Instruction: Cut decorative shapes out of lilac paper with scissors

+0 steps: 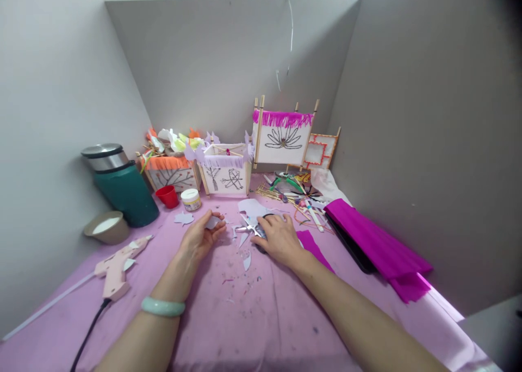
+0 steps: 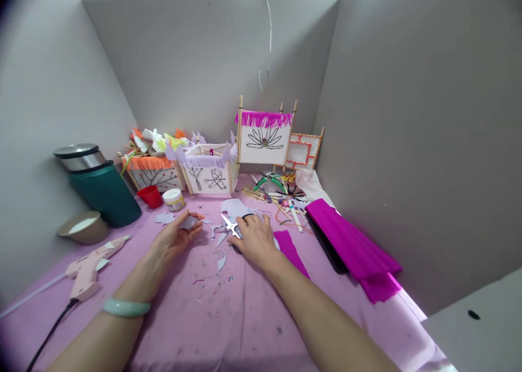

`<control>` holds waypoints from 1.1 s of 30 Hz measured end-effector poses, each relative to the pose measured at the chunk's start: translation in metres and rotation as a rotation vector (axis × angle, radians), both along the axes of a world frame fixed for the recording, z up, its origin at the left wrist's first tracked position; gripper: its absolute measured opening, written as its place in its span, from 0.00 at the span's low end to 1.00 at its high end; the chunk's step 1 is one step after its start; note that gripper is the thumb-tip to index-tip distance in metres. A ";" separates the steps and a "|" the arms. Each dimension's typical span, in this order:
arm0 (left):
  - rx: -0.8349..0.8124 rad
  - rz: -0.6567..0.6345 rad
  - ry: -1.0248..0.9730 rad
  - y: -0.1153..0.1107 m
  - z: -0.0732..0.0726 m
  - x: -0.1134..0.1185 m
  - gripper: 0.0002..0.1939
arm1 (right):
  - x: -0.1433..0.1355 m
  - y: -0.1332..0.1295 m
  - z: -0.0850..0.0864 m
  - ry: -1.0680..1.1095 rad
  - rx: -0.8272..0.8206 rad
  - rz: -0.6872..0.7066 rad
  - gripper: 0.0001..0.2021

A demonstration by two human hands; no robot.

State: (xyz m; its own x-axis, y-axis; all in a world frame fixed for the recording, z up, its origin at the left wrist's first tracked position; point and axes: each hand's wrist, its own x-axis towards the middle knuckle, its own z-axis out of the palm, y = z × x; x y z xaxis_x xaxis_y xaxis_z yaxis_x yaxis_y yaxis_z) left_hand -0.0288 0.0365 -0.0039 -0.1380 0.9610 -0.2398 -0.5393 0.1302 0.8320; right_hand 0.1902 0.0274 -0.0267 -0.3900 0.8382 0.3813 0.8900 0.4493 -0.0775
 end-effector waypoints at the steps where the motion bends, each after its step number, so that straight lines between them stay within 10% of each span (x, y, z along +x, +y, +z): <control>1: 0.003 0.024 -0.002 0.001 0.000 -0.001 0.07 | 0.000 0.000 -0.001 -0.004 -0.004 -0.016 0.23; 6: 0.027 0.110 -0.009 0.004 -0.002 -0.006 0.08 | -0.003 -0.007 -0.001 0.028 0.026 -0.043 0.20; 11: 0.038 0.148 -0.030 0.004 -0.001 -0.007 0.08 | -0.013 -0.018 -0.003 0.005 0.023 0.568 0.24; 16: 0.014 0.126 -0.067 0.004 0.002 -0.006 0.11 | -0.015 -0.012 -0.007 0.042 0.043 0.234 0.14; 33: -0.042 0.021 -0.014 -0.001 0.002 0.002 0.09 | -0.006 -0.009 -0.009 0.073 0.074 0.443 0.14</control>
